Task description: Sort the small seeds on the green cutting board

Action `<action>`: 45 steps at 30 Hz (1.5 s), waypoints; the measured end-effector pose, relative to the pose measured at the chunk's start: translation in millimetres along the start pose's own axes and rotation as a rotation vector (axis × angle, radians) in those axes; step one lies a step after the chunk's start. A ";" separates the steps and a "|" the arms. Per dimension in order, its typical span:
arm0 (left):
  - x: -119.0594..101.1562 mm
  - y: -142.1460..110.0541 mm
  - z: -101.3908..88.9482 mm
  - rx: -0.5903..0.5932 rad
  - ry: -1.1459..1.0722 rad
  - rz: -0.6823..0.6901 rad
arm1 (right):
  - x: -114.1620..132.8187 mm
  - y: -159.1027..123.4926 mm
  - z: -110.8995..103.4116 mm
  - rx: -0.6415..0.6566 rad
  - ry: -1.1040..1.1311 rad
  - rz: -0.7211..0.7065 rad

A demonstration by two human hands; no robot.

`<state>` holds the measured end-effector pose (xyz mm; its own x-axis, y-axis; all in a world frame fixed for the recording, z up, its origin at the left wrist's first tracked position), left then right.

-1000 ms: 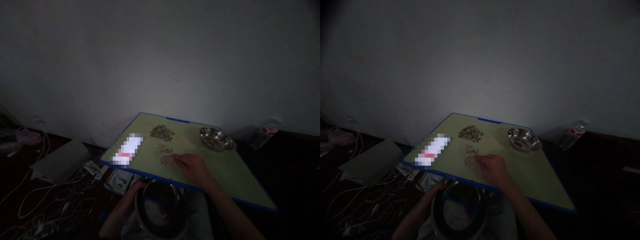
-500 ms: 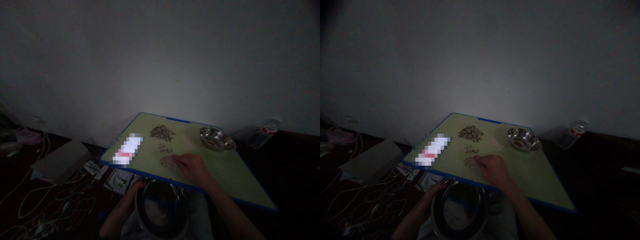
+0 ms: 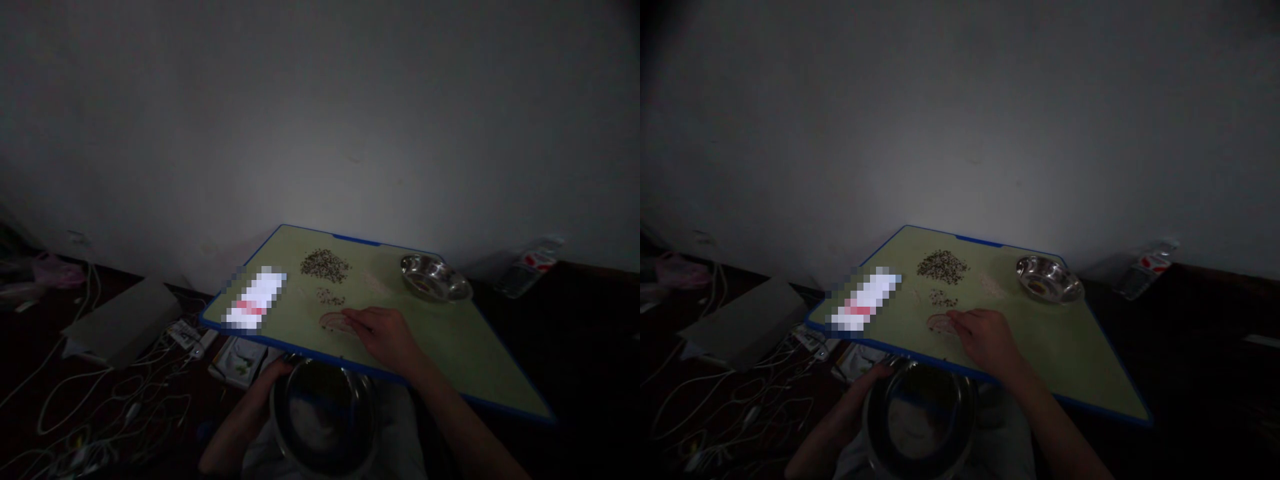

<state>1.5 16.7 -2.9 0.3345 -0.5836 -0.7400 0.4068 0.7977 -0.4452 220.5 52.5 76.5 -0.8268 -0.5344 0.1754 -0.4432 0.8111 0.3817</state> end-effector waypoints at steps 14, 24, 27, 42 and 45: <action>1.9 0.5 -1.4 -0.034 -0.020 0.022 | 1.3 -1.8 1.1 0.024 0.025 -0.040; -5.2 -6.9 7.5 -0.013 0.013 0.027 | 5.1 -3.7 1.0 0.050 0.025 -0.052; -3.3 -5.6 4.0 -0.019 -0.013 0.020 | 2.8 -3.3 0.3 0.030 0.060 -0.044; -3.2 -3.3 -2.5 0.016 -0.034 0.014 | -4.4 -1.1 4.8 0.064 0.117 -0.058; -5.5 -3.4 -3.3 0.008 -0.024 0.023 | -1.5 -1.9 4.2 0.051 0.108 -0.060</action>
<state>-4.5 17.7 1.0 0.3644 -0.5689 -0.7373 0.4056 0.8096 -0.4243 221.2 52.8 71.7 -0.7574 -0.6028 0.2509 -0.5103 0.7863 0.3484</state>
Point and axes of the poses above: each hand's wrist, its own y-axis towards the middle knuckle, its own z-axis out of the palm, x = y × z, the point moved 2 cm from there along y, towards the middle knuckle, and after that the axes turned 7 degrees about x, right-handed, at the moved point
